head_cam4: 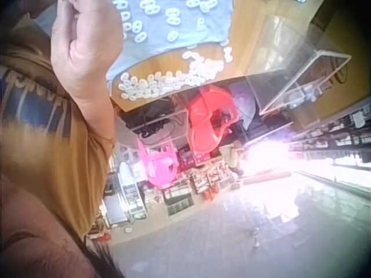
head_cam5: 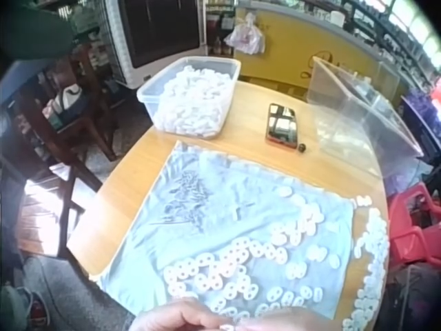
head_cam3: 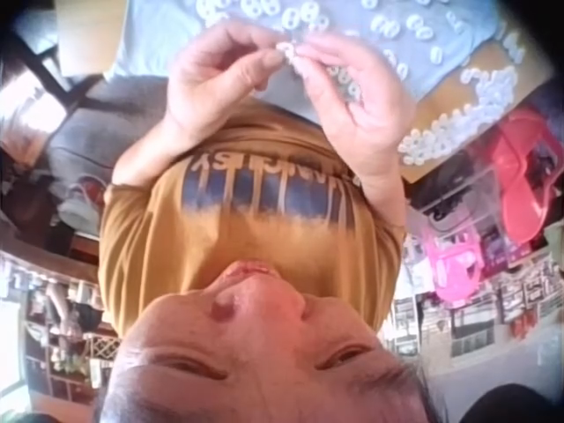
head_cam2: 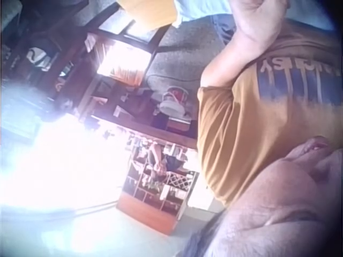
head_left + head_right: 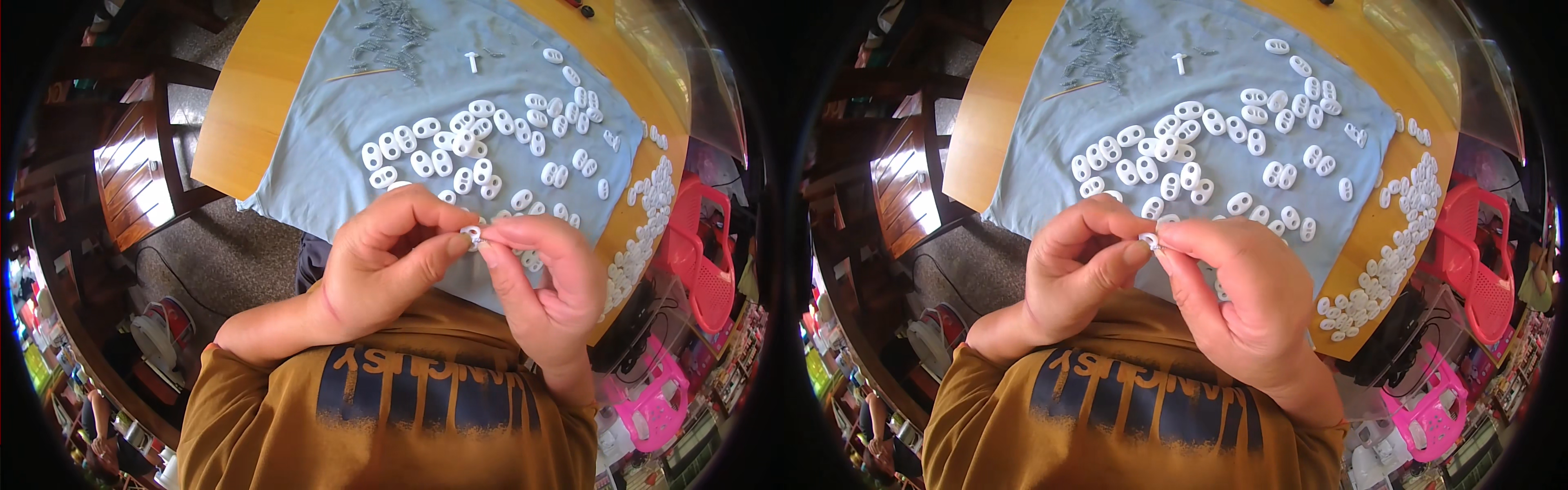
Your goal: Assembling small white plastic components by inserting metal pins to join them together.
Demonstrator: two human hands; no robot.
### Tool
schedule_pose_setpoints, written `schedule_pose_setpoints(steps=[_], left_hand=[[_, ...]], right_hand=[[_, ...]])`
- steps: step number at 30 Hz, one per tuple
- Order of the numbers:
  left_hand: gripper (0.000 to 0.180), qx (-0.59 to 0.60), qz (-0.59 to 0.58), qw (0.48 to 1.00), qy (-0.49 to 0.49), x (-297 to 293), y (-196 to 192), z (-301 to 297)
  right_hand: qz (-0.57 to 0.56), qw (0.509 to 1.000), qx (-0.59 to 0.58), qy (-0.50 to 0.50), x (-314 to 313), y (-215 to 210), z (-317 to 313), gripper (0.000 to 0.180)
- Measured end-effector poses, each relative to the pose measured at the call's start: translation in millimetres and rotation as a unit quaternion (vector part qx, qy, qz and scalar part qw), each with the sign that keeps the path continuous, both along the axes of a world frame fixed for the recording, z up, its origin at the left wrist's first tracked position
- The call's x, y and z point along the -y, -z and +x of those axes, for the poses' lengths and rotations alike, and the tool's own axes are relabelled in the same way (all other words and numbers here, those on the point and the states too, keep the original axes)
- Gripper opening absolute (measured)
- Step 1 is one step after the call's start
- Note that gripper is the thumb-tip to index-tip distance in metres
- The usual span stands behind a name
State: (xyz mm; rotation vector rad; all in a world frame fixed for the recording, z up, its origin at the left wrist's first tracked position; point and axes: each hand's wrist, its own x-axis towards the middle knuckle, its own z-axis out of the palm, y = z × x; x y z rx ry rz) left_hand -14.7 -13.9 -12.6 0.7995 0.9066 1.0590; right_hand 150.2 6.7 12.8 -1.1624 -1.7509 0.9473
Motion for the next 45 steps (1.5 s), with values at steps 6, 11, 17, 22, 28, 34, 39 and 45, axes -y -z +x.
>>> schedule_pose_setpoints(steps=[6, 11, 17, 22, 28, 34, 39, 45], left_hand=[[0.014, -0.114, 0.07, 0.991, -0.025, 12, 11, 3], [0.015, 0.077, -0.048, 0.996, -0.029, 11, 5, 4], [0.016, 0.089, -0.046, 0.991, -0.088, 11, 8, -4], [0.015, 0.071, -0.049, 0.988, -0.129, 15, 9, -10], [0.015, 0.063, -0.042, 0.99, -0.122, 8, 11, -13], [0.015, 0.079, -0.025, 0.991, -0.106, -5, 11, -7], [0.015, 0.101, -0.01, 0.991, -0.089, -6, 4, -8], [0.013, 0.176, -0.029, 0.983, -0.03, -5, -3, -3]], right_hand=[[-0.006, 0.999, 0.033, -0.027, 4, 7, -1, 0.019], [-0.064, 0.997, -0.032, 0.001, 8, 10, -3, 0.019], [0.014, 0.994, 0.107, 0.027, -18, 6, 7, 0.014], [0.061, 0.964, 0.258, 0.024, -39, 14, 4, 0.012], [0.087, 0.95, 0.298, -0.018, -39, 18, -2, 0.013], [0.066, 0.974, 0.217, -0.023, -32, 22, -3, 0.015], [-0.205, 0.968, -0.14, 0.043, -19, -5, -1, 0.023], [-0.391, 0.863, -0.312, 0.07, -6, -10, 7, 0.018]])
